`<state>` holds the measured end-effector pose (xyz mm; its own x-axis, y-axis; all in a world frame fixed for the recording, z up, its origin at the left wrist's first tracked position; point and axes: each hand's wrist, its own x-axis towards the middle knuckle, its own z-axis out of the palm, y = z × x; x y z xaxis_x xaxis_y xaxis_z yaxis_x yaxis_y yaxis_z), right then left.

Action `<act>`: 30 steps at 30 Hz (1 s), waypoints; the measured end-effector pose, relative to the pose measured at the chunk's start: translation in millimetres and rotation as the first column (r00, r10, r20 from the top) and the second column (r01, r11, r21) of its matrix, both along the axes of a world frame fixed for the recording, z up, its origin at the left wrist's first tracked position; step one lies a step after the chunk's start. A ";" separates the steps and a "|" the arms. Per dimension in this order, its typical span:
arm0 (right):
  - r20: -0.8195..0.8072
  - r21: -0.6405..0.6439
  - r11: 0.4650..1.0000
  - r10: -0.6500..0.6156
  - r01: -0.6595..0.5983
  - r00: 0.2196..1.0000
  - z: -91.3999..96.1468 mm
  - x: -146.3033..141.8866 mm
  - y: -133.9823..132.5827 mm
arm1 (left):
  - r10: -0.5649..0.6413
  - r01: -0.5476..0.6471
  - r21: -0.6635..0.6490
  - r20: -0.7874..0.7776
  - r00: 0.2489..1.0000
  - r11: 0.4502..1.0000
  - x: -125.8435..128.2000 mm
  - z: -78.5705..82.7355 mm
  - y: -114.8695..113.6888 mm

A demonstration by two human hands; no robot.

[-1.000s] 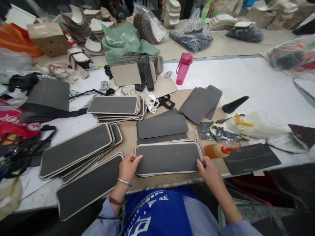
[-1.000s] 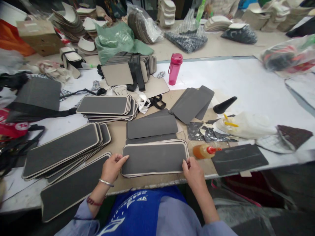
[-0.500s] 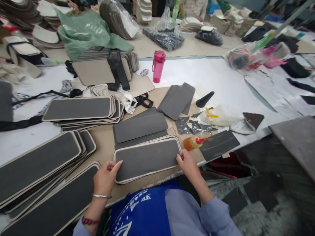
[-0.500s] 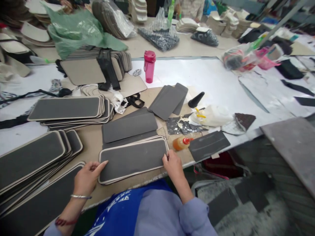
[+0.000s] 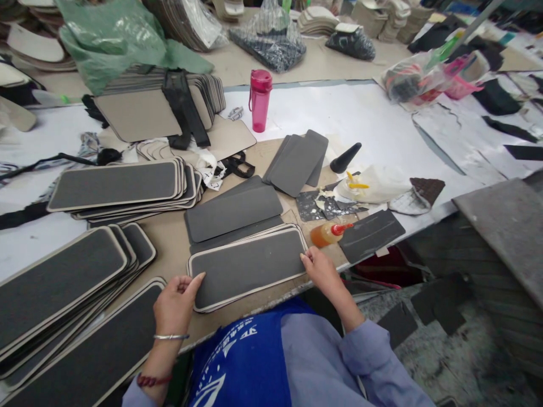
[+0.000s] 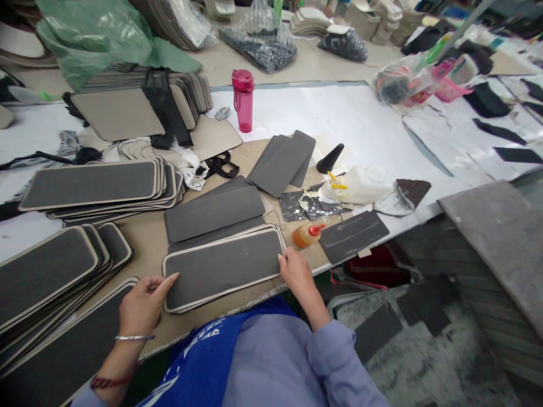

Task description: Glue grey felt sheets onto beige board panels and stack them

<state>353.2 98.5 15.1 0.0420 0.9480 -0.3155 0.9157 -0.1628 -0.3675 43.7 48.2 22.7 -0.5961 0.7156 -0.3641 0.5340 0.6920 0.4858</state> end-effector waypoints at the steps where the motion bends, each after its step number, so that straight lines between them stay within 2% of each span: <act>1: -0.003 -0.004 1.000 -0.001 0.001 1.000 -0.5 0.5 0.3 | 0.004 -0.004 -0.004 0.000 1.000 1.000 0.7 0.8 0.6; 7: -0.013 -0.004 1.000 0.005 -0.005 1.000 -2.9 1.5 1.1 | 0.025 -0.025 -0.003 -0.005 1.000 1.000 2.9 4.3 1.6; 15: 0.024 0.022 1.000 -0.004 0.003 1.000 -4.5 0.7 0.8 | 0.030 -0.030 0.009 0.005 1.000 1.000 1.6 0.9 0.1; 26: 0.005 0.028 1.000 0.002 -0.002 1.000 -9.9 2.4 6.7 | 0.024 -0.038 0.192 0.074 0.997 0.981 1.9 -12.7 -4.1; 30: 0.038 0.013 1.000 0.021 -0.022 0.999 -12.0 4.6 8.2 | 0.044 -0.071 0.208 0.134 0.990 0.976 0.9 -14.0 -6.4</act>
